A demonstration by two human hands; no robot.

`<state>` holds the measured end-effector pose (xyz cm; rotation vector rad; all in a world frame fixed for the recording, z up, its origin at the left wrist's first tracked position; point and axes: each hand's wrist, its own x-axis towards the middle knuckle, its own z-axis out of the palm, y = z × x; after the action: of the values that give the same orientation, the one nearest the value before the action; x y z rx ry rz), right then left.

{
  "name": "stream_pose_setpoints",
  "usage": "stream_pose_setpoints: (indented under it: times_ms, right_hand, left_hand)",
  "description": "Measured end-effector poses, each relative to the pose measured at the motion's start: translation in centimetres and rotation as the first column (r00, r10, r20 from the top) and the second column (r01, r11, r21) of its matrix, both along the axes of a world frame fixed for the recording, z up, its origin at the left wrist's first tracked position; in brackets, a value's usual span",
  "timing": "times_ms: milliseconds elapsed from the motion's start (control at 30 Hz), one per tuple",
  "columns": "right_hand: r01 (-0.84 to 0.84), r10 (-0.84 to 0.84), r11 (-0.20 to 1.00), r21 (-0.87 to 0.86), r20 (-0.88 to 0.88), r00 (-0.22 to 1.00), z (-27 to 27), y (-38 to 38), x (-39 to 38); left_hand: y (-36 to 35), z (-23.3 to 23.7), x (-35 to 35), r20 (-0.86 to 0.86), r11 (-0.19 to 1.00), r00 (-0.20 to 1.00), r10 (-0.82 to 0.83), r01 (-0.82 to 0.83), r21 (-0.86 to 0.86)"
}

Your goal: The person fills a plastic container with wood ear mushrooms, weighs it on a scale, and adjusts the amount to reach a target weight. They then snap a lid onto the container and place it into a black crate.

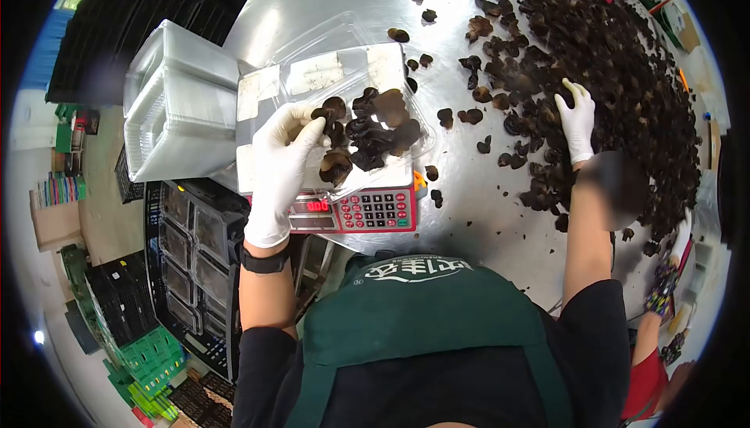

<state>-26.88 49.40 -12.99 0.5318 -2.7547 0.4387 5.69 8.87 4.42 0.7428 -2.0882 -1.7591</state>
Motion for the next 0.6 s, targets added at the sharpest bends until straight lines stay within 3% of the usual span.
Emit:
stream_pose_setpoints:
  times_ms: [33,100,167,267,300,333,367,400,433,500,567,600]
  right_hand:
    - [-0.028,0.026,0.997,-0.075,-0.024,0.999,0.2,-0.3,1.1]
    - [-0.092,0.076,0.977,-0.195,-0.087,0.993,0.8,-0.7,2.3]
    - [-0.144,0.134,0.931,-0.336,-0.054,0.989,1.5,-0.2,2.4]
    - [-0.004,0.049,0.908,-0.419,0.097,0.994,1.8,1.2,1.5]
    - [-0.008,0.064,0.892,-0.451,0.109,0.992,1.6,1.8,0.9]
    - [0.002,0.067,0.879,-0.476,0.127,0.99,2.1,2.1,0.8]
    - [0.036,0.038,0.877,-0.48,0.144,0.989,2.6,2.2,0.8]
    - [0.062,0.019,0.872,-0.486,0.161,0.987,3.3,2.3,1.0]
    - [0.084,0.005,0.865,-0.495,0.176,0.984,3.9,2.3,1.1]
    - [0.094,-0.003,0.866,-0.49,0.183,0.983,4.7,2.3,1.7]
    - [0.098,-0.002,0.943,-0.318,0.289,0.957,7.2,1.3,4.3]
    - [-0.054,0.125,0.957,-0.286,0.236,0.964,6.5,0.9,5.1]
  left_hand:
    - [0.5,0.6,0.0,-0.013,0.999,1.0,-0.004,0.005,0.033]
    - [2.1,1.9,0.2,0.066,0.995,0.998,0.022,-0.016,-0.099]
    - [3.9,2.6,0.6,0.094,0.961,0.994,-0.05,0.073,-0.267]
    - [10.5,1.9,-0.6,-0.039,0.897,0.964,-0.265,0.231,-0.377]
    - [12.5,1.7,-1.3,-0.025,0.776,0.888,-0.459,0.388,-0.497]
    - [15.1,1.6,-2.2,-0.018,0.72,0.818,-0.575,0.496,-0.485]
    - [16.8,-0.5,-2.9,0.013,0.626,0.666,-0.746,0.707,-0.329]
    - [18.6,-1.2,-3.0,0.015,0.491,0.491,-0.871,0.871,0.006]
    - [20.1,-2.1,-2.7,0.045,0.372,0.37,-0.928,0.921,0.116]
    - [21.1,-2.0,-2.7,0.171,0.188,0.18,-0.969,0.982,0.032]
    - [20.4,-2.6,-2.4,0.13,0.266,0.262,-0.956,0.964,0.007]
    - [19.7,-2.7,-2.3,0.13,0.307,0.308,-0.943,0.951,-0.024]
